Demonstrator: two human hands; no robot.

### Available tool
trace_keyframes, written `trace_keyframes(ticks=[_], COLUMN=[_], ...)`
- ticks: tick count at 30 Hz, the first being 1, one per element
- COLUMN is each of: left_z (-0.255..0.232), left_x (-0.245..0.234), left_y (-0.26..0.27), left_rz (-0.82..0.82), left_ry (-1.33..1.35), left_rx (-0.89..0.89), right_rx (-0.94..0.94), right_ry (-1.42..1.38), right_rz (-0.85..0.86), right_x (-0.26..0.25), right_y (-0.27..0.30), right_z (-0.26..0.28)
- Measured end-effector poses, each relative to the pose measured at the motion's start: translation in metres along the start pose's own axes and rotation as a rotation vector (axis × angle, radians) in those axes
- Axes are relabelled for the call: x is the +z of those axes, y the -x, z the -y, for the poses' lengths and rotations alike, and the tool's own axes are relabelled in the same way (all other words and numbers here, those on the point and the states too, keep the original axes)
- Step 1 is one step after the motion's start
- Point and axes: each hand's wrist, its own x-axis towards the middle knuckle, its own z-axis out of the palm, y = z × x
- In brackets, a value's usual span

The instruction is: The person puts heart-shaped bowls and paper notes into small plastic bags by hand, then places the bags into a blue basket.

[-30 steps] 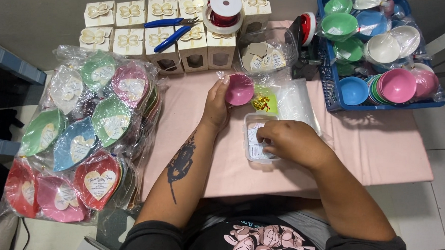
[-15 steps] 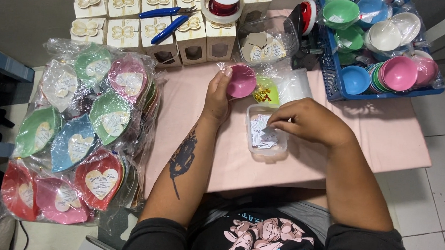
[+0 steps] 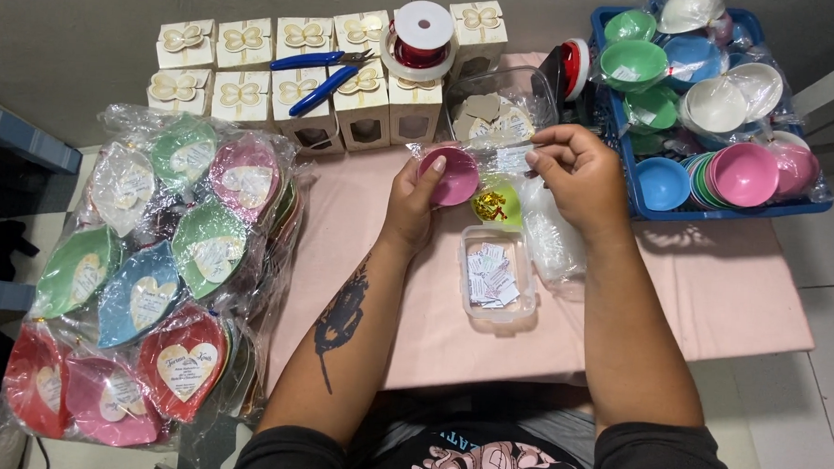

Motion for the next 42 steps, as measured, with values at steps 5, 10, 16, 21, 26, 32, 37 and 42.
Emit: trace_keyframes(ticks=[5,10,16,21,26,32,37,42], left_z=[0.012,0.014,0.005,0.002,0.009,0.001,0.009,-0.015], left_x=[0.000,0.000,-0.001,0.000,0.000,0.000,-0.005,0.013], left_y=[-0.004,-0.004,-0.018,-0.014,-0.013,-0.009,-0.008,0.012], left_rz=[-0.035,-0.069,-0.142,-0.149,-0.138,-0.112,0.007,-0.012], left_ry=[-0.087,-0.138,0.188,0.370,0.307,0.282,-0.025,-0.184], left_rx=[-0.017,-0.032,-0.239,-0.367,-0.358,-0.340,-0.209,0.073], right_rx=[0.101,0.125,0.122,-0.013,-0.144,-0.242,-0.238,-0.180], right_ry=[-0.157,-0.189,-0.330,-0.041,0.204,0.146,-0.023,-0.188], right_rz=[0.064,0.144,0.163,0.165,0.107,0.000,0.057,0.026], right_x=[0.009,0.018,0.023,0.036,0.037,0.039,0.044,0.043], right_y=[-0.005,0.002,-0.006,0.011,0.013,0.014,0.015,0.015], right_z=[-0.015,0.015,0.009,0.029,0.030,0.006,0.009,0.001])
